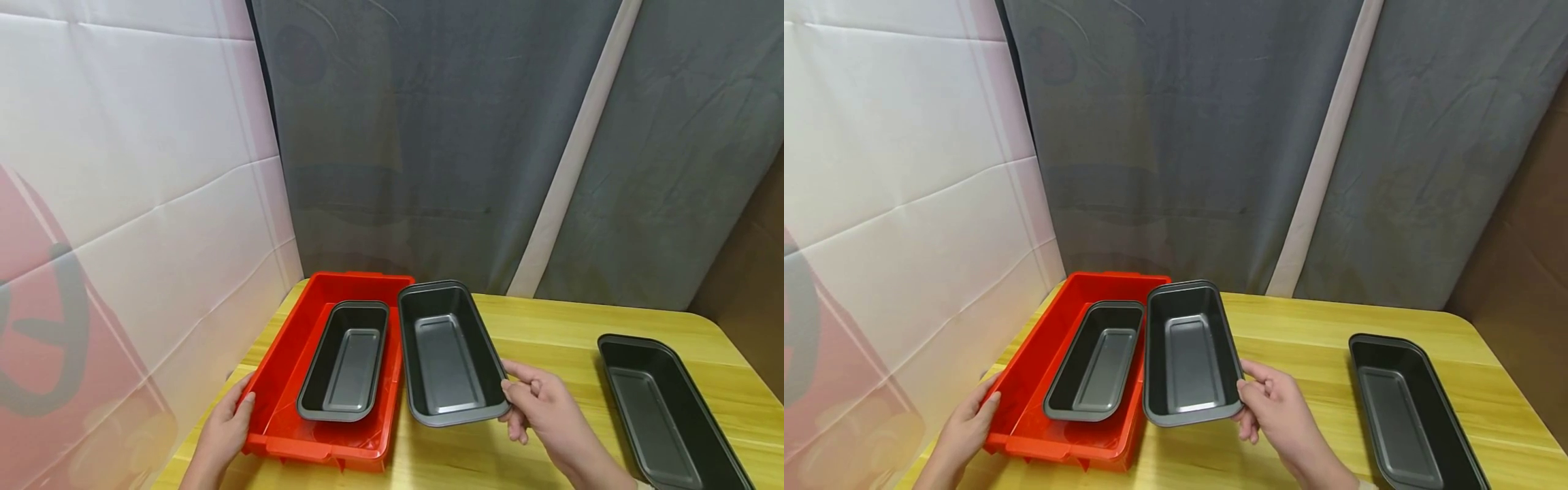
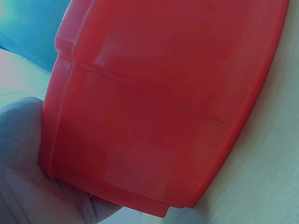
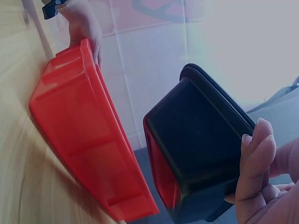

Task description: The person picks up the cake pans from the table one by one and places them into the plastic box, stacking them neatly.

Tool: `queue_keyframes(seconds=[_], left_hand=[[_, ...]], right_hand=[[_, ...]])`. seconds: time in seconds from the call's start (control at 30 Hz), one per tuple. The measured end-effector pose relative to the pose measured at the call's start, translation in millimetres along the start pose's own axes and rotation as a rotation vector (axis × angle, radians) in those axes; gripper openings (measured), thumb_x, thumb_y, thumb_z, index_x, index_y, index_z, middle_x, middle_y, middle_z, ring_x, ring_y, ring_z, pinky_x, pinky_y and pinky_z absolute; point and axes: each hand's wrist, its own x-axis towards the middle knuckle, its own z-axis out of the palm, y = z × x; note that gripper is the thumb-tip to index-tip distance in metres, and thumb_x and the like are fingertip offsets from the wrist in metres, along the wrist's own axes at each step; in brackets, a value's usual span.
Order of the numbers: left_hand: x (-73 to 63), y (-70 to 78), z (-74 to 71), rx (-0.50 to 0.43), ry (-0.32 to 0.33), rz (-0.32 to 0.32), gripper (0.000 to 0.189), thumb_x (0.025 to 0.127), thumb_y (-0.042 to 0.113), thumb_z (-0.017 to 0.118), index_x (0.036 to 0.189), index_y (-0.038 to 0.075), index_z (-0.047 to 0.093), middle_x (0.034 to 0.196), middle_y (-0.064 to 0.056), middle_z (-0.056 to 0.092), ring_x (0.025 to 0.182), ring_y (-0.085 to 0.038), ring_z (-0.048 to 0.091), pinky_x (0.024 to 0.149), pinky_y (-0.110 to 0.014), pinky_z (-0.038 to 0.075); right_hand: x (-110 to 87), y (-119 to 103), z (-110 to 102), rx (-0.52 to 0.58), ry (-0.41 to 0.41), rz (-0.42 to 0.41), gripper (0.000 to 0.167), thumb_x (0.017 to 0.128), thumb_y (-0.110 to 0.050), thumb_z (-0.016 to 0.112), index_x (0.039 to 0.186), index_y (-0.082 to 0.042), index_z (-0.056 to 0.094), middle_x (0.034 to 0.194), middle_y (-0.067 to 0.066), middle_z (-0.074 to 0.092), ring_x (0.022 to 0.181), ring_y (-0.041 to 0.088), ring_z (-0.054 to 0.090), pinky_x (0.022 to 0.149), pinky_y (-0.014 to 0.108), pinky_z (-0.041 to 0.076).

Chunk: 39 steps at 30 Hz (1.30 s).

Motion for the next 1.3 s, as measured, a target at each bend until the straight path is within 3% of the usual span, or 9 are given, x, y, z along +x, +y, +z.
queue_keyframes(seconds=[0.33,0.63,1.3], left_hand=[[0.5,-0.5,0.0,0.008,0.003,0.001,0.046,0.106,0.011,0.037,0.149,-0.003,0.030,0.137,-0.035,0.044,0.103,-0.037,0.060,0.077,-0.033,0.056],[0.5,0.7,-0.2,0.010,0.000,-0.007,0.047,0.106,0.012,0.037,0.149,-0.004,0.029,0.138,-0.035,0.043,0.104,-0.038,0.060,0.080,-0.039,0.056],[0.3,1.3,0.5,0.012,0.004,-0.005,0.047,0.106,0.012,0.036,0.149,-0.004,0.030,0.138,-0.036,0.043,0.104,-0.037,0.060,0.077,-0.033,0.056]], right_hand=[[5.9,2.0,7.9,0.009,-0.017,-0.036,0.050,0.100,-0.009,0.050,0.144,0.010,0.037,0.063,0.005,0.061,0.044,0.010,0.054,0.042,0.019,0.043],[10.9,2.7,15.7,0.026,-0.029,-0.054,0.050,0.099,-0.007,0.049,0.143,0.013,0.035,0.063,0.008,0.062,0.043,0.010,0.054,0.042,0.019,0.042],[27.6,2.7,34.0,0.067,-0.057,-0.084,0.047,0.098,-0.003,0.047,0.140,0.015,0.037,0.064,0.010,0.062,0.043,0.009,0.055,0.042,0.018,0.042]])
